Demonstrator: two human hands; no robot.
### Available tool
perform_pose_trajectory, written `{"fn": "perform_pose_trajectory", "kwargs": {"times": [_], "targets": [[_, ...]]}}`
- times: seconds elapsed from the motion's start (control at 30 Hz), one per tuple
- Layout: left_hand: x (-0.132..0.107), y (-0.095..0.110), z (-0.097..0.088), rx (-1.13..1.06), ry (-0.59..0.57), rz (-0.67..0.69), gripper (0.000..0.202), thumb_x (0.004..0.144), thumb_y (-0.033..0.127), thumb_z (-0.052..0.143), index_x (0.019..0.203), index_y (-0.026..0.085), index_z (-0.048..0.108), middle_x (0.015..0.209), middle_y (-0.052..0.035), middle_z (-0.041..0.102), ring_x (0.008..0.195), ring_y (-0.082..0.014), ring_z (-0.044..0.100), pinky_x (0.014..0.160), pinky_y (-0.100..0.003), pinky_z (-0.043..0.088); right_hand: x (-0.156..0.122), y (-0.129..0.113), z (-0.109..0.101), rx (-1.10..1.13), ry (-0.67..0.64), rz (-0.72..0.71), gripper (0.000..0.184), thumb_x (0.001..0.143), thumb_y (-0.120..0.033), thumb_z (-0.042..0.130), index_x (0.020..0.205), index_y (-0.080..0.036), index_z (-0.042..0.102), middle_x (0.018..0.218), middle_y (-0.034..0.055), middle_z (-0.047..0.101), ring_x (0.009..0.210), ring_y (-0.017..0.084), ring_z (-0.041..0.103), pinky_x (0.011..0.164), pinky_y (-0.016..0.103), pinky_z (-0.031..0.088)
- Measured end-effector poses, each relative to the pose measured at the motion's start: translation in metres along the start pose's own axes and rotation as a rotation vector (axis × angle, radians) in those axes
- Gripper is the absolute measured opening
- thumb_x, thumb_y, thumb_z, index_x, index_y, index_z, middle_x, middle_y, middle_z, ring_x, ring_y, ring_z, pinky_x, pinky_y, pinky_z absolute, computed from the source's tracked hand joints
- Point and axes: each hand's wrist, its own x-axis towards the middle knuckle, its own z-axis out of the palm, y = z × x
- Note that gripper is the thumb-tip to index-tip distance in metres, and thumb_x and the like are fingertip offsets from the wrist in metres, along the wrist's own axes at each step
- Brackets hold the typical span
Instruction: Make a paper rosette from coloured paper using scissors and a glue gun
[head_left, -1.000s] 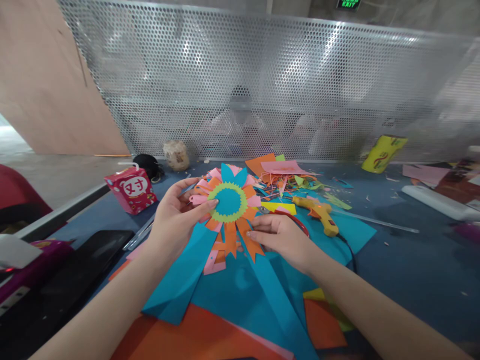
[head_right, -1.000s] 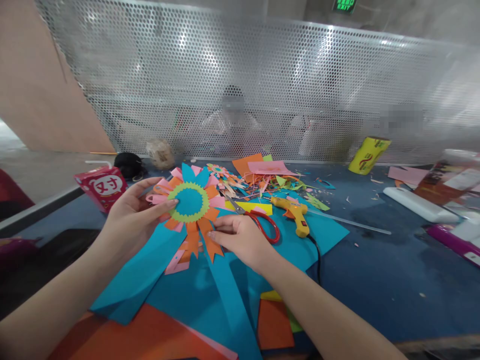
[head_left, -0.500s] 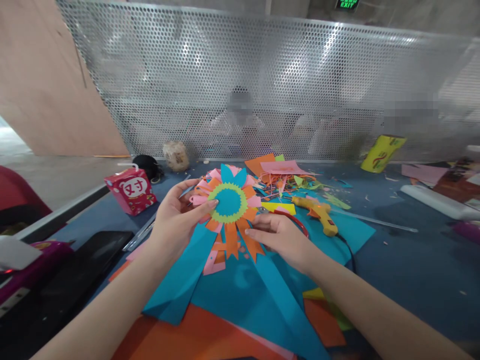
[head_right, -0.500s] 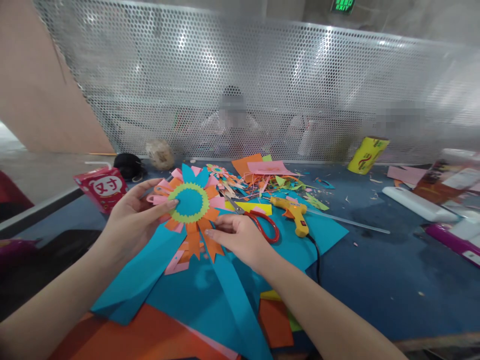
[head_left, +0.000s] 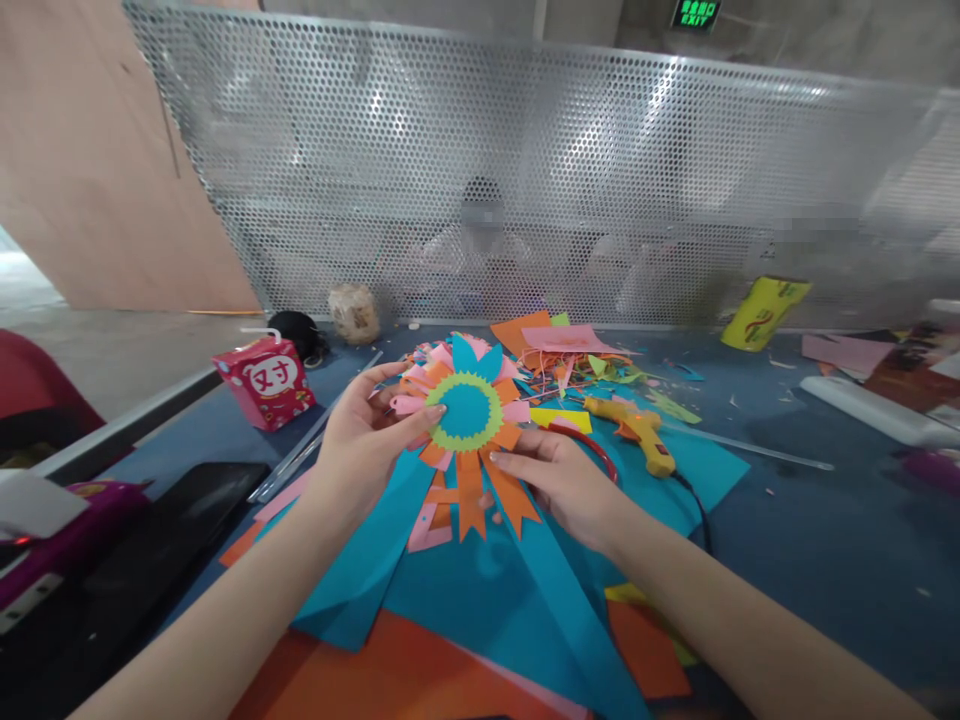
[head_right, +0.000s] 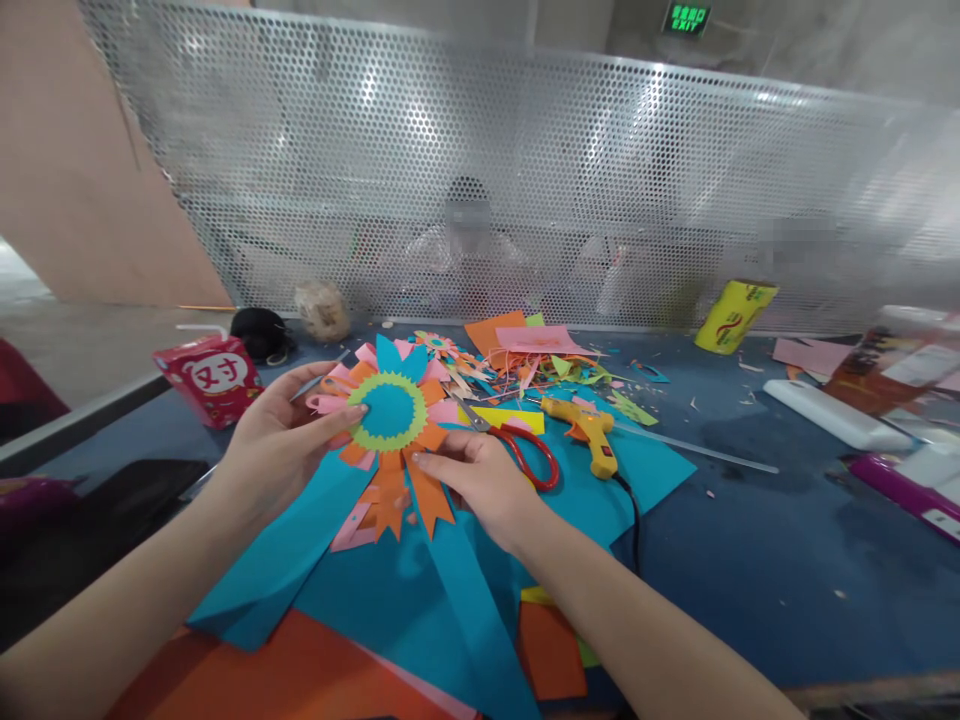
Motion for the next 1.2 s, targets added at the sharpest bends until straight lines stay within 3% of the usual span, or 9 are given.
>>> {"fn": "perform_pose_trajectory", "kwargs": {"times": [0.53, 0.83, 0.93, 1.2], "targets": [[0.0002, -0.0028, -0.0015, 0.073, -0.012, 0.104, 0.050, 0.052, 0.013, 0.077, 0.096, 0.018, 0.052, 0.073, 0.0020, 0.063, 0.062, -0.0111, 0.062, 0.053, -0.018, 0.051, 0.0015, -0.0001, 0.0013, 0.069, 0.028, -0.011, 0.028, 0.060, -0.027, 0.073, 0.085, -0.015, 0.068, 0.074, 0.0050, 0.070, 0.055, 0.016, 0.063, 0.049, 0.027, 0.054], [0.0001, -0.0047, -0.0007, 0.075, -0.029, 0.137, 0.051, 0.051, 0.012, 0.077, 0.094, 0.018, 0.051, 0.071, 0.0025, 0.063, 0.064, -0.0124, 0.062, 0.054, -0.020, 0.052, 0.0056, 0.0041, -0.0030, 0.016, 0.072, -0.043, 0.025, 0.060, -0.028, 0.074, 0.081, -0.016, 0.070, 0.081, 0.0054, 0.070, 0.068, 0.018, 0.066, 0.068, 0.030, 0.051], [0.0001, -0.0051, -0.0001, 0.073, -0.038, 0.139, 0.050, 0.051, 0.012, 0.077, 0.093, 0.018, 0.051, 0.069, 0.0032, 0.062, 0.063, -0.0118, 0.062, 0.052, -0.019, 0.051, 0.0065, 0.0054, -0.0035, 0.022, 0.029, -0.072, 0.026, 0.063, -0.028, 0.072, 0.086, -0.017, 0.069, 0.083, 0.0055, 0.071, 0.068, 0.018, 0.066, 0.066, 0.031, 0.052], [-0.0006, -0.0052, 0.0004, 0.122, -0.030, 0.177, 0.048, 0.052, 0.013, 0.075, 0.093, 0.019, 0.050, 0.072, 0.0020, 0.063, 0.062, -0.0119, 0.061, 0.053, -0.020, 0.051, 0.0081, 0.0046, -0.0018, 0.018, 0.061, -0.079, 0.023, 0.063, -0.026, 0.073, 0.084, -0.016, 0.070, 0.082, 0.0049, 0.071, 0.071, 0.016, 0.065, 0.068, 0.028, 0.051]]}}
